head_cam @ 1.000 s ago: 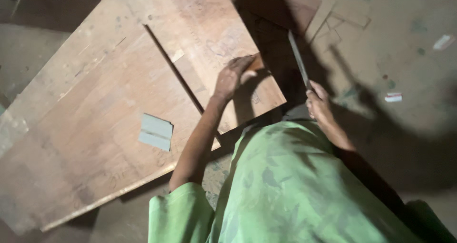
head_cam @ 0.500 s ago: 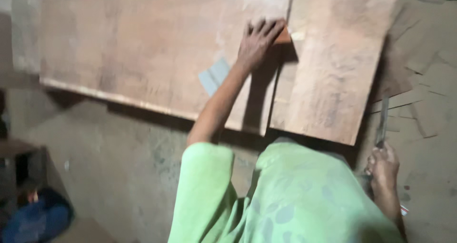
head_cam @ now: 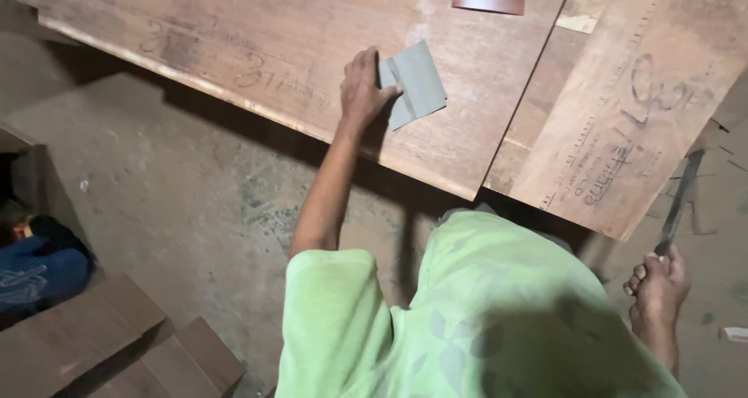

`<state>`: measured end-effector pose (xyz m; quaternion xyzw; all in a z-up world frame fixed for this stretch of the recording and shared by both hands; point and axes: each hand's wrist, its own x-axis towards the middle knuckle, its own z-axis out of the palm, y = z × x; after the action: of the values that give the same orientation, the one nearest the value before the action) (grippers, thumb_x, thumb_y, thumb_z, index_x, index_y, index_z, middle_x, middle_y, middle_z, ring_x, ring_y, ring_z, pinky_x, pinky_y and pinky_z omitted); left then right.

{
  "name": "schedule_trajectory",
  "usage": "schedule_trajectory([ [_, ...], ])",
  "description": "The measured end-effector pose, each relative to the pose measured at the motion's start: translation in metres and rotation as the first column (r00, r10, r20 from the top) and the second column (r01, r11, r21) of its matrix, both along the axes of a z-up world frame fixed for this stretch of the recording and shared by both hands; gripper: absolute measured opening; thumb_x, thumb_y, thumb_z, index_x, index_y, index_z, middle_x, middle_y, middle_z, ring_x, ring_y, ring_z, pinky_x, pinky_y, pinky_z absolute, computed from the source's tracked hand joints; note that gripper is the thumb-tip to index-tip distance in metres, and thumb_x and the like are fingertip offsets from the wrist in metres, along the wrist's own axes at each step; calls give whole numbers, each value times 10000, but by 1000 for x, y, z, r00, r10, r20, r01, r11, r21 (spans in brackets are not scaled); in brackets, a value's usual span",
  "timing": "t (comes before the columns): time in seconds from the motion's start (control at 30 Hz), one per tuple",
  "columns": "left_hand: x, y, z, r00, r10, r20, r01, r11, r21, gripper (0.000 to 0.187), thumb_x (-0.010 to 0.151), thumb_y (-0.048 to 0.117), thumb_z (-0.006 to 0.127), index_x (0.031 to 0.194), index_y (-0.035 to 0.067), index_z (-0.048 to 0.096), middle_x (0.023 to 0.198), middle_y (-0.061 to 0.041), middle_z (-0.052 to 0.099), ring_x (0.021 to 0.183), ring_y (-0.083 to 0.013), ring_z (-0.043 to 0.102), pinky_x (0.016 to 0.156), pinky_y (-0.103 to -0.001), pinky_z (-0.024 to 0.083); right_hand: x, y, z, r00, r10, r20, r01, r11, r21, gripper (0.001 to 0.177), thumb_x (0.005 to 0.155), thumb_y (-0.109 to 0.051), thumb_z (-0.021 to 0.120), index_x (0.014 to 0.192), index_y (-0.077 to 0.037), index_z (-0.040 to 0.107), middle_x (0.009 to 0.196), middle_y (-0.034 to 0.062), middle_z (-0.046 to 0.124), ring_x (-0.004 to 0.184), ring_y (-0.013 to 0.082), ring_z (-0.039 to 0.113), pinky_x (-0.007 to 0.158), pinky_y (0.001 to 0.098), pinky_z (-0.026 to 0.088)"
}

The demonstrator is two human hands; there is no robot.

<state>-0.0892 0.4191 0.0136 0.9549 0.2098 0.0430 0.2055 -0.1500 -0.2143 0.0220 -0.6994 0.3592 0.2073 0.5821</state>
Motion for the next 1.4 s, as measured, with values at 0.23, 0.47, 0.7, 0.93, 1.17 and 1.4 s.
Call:
schedule_trajectory([
  [0.23,10,-13,2,983,-3,183,27,991,-129,765,720,116,857,1396,68,503,1266,-188,561,1192,-395,541,1003,-489,495,9,6,-9,999,1,48,0,1000,-14,634,1092,-86,520,1699,-103,337,755,-40,429,574,79,405,476,290,331],
  [0.47,41,-67,36,972,-27,235,157,815,-558,546,835,12,759,1355,93,615,1101,-125,549,1011,-237,587,897,-342,542,4,14,-1,995,-76,65,77,997,-14,653,1053,-67,556,1664,-101,327,740,-31,447,571,73,413,479,281,334],
  [0.7,94,-191,79,939,-140,314,326,651,-685,513,889,-8,727,1375,120,623,1005,-31,572,882,-162,597,778,-296,548,-2,12,13,987,-159,-14,159,987,-18,597,1011,-112,544,1593,-144,418,694,-39,429,509,73,372,424,270,284],
  [0.93,77,-286,79,646,-620,445,736,661,-147,312,884,58,749,1180,63,649,1062,-114,597,1007,-329,610,900,-431,503,-15,-7,9,978,-201,62,206,975,-80,559,1007,-83,570,1552,-87,446,738,-47,490,560,47,432,443,253,338],
  [1.17,17,-293,43,726,-619,299,687,637,-348,227,935,76,721,1150,130,667,1148,-58,659,1106,-277,630,1005,-426,506,-42,-35,-7,965,-222,142,224,975,2,521,1023,-74,548,1535,-69,450,715,-19,457,520,74,399,434,256,340],
  [1.4,106,-301,19,800,-506,322,542,840,-27,859,686,274,877,1389,2,467,1385,-252,481,1233,-459,517,1037,-516,466,-22,-36,5,977,-167,129,168,986,3,511,1028,-80,536,1533,-72,460,726,-29,466,520,61,399,427,248,325],
])
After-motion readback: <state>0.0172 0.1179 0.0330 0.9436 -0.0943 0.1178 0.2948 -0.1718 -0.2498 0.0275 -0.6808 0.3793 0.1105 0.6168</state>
